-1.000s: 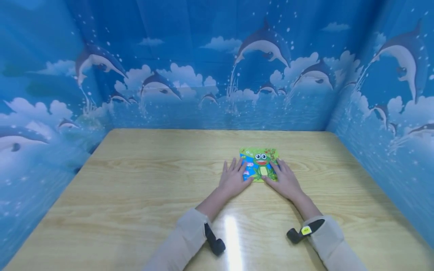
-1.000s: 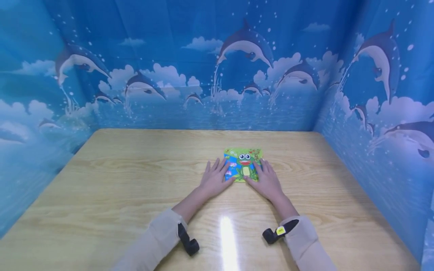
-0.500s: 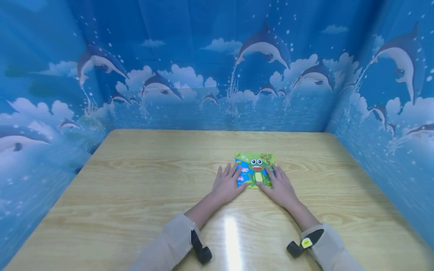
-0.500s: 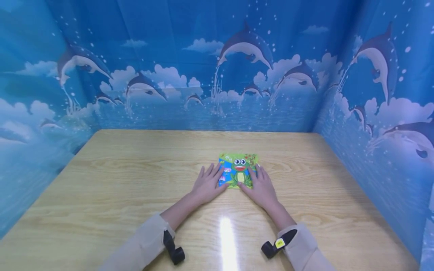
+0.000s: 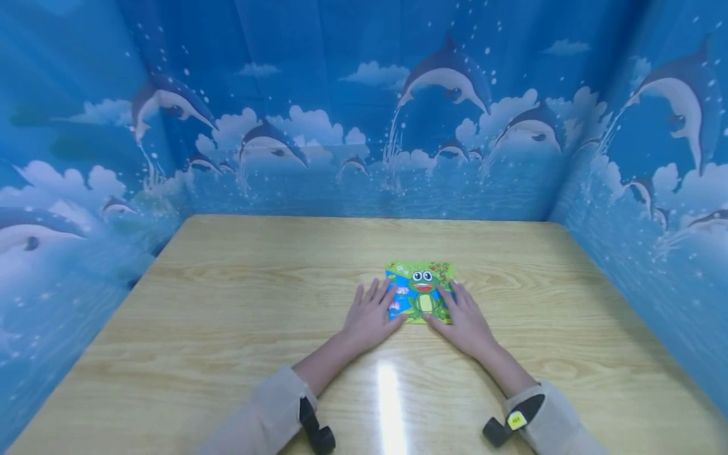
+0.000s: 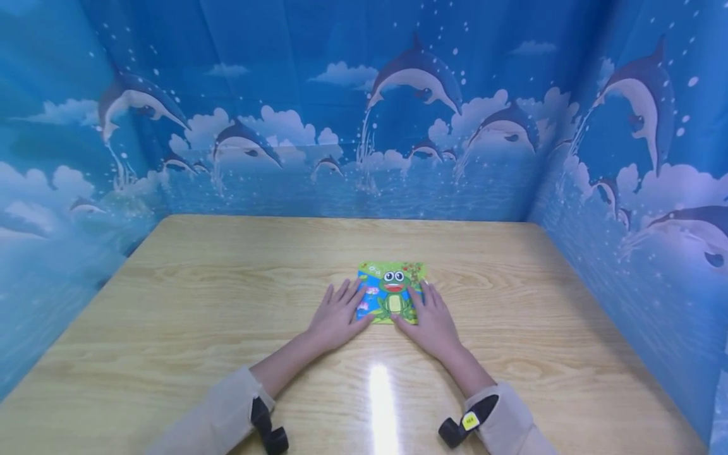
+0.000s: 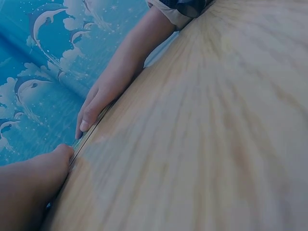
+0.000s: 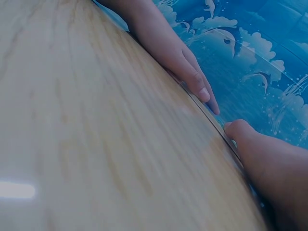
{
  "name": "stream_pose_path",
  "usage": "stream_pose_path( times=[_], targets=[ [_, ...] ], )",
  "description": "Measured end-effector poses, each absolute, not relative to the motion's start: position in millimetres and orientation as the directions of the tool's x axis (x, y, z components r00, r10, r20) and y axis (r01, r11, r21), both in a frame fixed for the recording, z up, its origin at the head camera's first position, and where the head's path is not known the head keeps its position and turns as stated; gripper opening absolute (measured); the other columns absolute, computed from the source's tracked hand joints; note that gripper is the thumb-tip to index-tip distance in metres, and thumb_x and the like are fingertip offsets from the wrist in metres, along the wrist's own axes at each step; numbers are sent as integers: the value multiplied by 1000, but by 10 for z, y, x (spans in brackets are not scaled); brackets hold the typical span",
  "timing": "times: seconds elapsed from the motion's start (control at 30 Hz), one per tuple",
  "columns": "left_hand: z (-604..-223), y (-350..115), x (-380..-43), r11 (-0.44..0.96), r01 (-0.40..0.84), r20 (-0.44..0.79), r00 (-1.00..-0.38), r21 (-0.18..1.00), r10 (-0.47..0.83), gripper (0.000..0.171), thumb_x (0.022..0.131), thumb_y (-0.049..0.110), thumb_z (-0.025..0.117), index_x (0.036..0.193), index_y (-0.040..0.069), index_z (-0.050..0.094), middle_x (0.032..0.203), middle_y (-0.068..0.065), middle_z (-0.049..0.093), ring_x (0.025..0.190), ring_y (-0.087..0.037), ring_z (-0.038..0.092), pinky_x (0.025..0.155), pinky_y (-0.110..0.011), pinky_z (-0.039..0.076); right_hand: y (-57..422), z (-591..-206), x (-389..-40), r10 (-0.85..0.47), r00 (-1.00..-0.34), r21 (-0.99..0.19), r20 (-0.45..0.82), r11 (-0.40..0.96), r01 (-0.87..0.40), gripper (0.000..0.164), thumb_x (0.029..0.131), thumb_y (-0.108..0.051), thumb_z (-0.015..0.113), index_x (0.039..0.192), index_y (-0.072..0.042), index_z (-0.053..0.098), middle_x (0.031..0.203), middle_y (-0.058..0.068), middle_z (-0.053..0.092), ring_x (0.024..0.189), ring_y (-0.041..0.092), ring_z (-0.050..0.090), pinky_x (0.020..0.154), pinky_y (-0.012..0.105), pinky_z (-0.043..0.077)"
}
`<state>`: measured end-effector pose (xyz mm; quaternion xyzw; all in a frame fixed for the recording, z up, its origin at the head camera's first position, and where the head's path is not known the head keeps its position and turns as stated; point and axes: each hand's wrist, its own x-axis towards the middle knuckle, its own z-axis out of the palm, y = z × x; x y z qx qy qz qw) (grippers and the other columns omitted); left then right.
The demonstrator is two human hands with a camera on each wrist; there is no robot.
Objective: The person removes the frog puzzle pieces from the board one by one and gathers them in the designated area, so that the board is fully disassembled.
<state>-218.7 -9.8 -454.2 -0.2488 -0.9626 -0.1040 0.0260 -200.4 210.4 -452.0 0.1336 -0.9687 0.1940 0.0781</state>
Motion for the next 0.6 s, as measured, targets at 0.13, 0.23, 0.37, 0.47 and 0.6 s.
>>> stream_pose_path(
  times=[0.13, 0.23, 0.37, 0.47, 0.6],
  targets=[
    [-4537, -149, -2152, 853, 484, 102, -875, 196, 473, 69, 93, 58, 27, 146, 13, 24, 151, -8, 15, 136, -29, 10, 108, -48, 2, 2079, -4518, -1985, -238, -950, -354, 201, 887, -298, 77, 86, -57, 51, 141, -6, 35, 146, 23, 19, 132, 42, 15, 99, 63, 19],
    [-4549, -191, -2124, 848, 485, 112, -874, 212, 472, 70, 93, 58, 27, 146, 13, 24, 151, -8, 14, 136, -29, 10, 108, -47, 2, 2056, -4525, -1964, -245, -948, -354, 202, 884, -304, 77, 86, -57, 51, 141, -6, 35, 146, 23, 19, 132, 42, 15, 99, 63, 19],
    [-4555, -246, -2092, 843, 489, 126, -872, 225, 472, 70, 93, 59, 28, 146, 13, 26, 151, -7, 15, 136, -29, 11, 108, -47, 2, 2025, -4532, -1925, -261, -942, -353, 210, 879, -322, 77, 85, -57, 52, 141, -6, 35, 146, 23, 19, 132, 42, 15, 99, 62, 19],
    [-4558, -286, -2076, 841, 492, 128, -871, 224, 475, 70, 92, 59, 29, 145, 13, 27, 151, -7, 15, 136, -29, 12, 108, -48, 3, 2000, -4528, -1889, -271, -938, -357, 218, 872, -335, 77, 85, -56, 53, 141, -6, 36, 146, 22, 20, 132, 42, 15, 99, 63, 19],
    [-4556, -341, -2051, 839, 497, 126, -868, 224, 481, 70, 93, 59, 30, 145, 13, 27, 151, -7, 15, 136, -29, 12, 108, -48, 3, 1968, -4528, -1847, -282, -933, -354, 224, 868, -348, 76, 85, -55, 54, 141, -6, 36, 146, 22, 21, 132, 42, 15, 99, 62, 19]
  ],
)
